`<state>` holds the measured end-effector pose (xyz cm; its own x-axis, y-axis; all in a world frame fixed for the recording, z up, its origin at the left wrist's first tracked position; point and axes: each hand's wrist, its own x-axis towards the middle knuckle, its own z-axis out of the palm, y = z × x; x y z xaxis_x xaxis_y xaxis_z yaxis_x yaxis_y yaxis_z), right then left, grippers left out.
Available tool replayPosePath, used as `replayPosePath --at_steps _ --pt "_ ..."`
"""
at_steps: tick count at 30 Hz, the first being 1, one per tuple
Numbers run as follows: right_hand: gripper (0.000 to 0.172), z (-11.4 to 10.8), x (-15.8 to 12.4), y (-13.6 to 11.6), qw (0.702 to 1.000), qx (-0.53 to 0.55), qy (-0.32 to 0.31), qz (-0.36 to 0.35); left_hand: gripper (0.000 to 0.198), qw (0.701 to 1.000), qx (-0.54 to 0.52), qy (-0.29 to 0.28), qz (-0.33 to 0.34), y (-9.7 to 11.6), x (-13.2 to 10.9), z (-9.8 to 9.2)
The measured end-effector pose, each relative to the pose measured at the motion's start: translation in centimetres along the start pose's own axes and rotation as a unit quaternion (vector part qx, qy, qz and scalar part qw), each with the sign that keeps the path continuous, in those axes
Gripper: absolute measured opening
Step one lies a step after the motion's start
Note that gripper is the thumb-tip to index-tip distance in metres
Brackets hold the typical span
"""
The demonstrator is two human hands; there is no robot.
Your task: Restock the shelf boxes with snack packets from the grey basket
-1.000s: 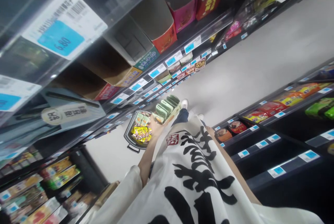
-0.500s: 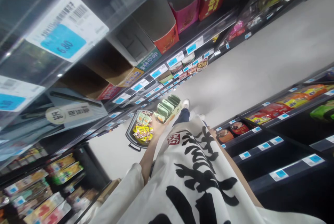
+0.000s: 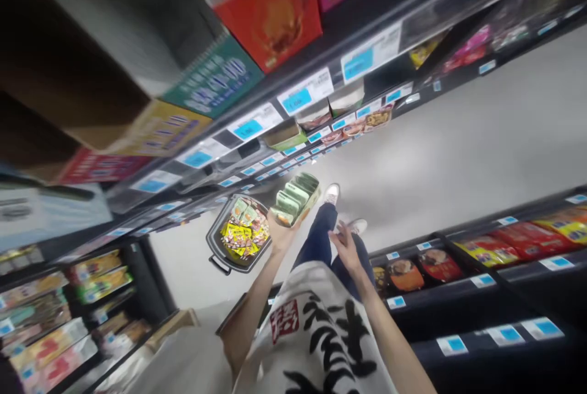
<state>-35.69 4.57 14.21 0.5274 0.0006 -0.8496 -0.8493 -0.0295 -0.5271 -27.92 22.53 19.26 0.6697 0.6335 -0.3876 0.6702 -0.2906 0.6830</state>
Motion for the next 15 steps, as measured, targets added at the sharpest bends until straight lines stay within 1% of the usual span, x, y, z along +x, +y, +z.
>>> replayPosePath --at_steps 1,2,4,6,7,9,11,13,15 --pt "0.088 1.1 1.7 0.0 0.998 0.054 -0.03 0.007 0.072 1.0 -0.017 0.007 0.012 -1.9 0.3 1.7" --pt "0.096 2.1 3.5 -0.1 0.995 0.082 -0.057 0.015 0.075 0.999 -0.036 0.016 0.024 -3.8 0.6 3.4" --pt "0.106 3.9 7.2 -0.5 0.99 0.116 -0.082 -0.001 0.078 0.995 -0.076 0.038 0.049 -7.5 1.2 7.1" --pt "0.112 5.1 10.8 -1.0 0.986 0.122 -0.087 -0.066 0.078 0.99 -0.105 0.066 0.067 -10.3 1.8 10.8" --pt "0.112 5.4 12.5 -1.2 0.986 0.104 -0.078 -0.104 0.076 0.987 -0.117 0.082 0.071 -11.2 2.2 12.5" --pt "0.107 5.5 15.6 -1.7 0.984 0.037 -0.05 -0.167 0.068 0.981 -0.149 0.105 0.065 -11.9 3.1 15.7" --pt "0.099 5.1 18.2 -2.2 0.976 -0.036 -0.037 -0.213 0.058 0.975 -0.191 0.101 0.055 -11.6 4.4 18.3" --pt "0.094 4.6 20.4 -3.1 0.963 -0.08 -0.047 -0.252 0.055 0.971 -0.213 0.096 0.053 -10.9 5.9 20.1" --pt "0.091 4.3 22.2 -4.2 0.953 -0.098 -0.061 -0.28 0.057 0.974 -0.189 0.109 0.062 -10.3 7.6 21.2"
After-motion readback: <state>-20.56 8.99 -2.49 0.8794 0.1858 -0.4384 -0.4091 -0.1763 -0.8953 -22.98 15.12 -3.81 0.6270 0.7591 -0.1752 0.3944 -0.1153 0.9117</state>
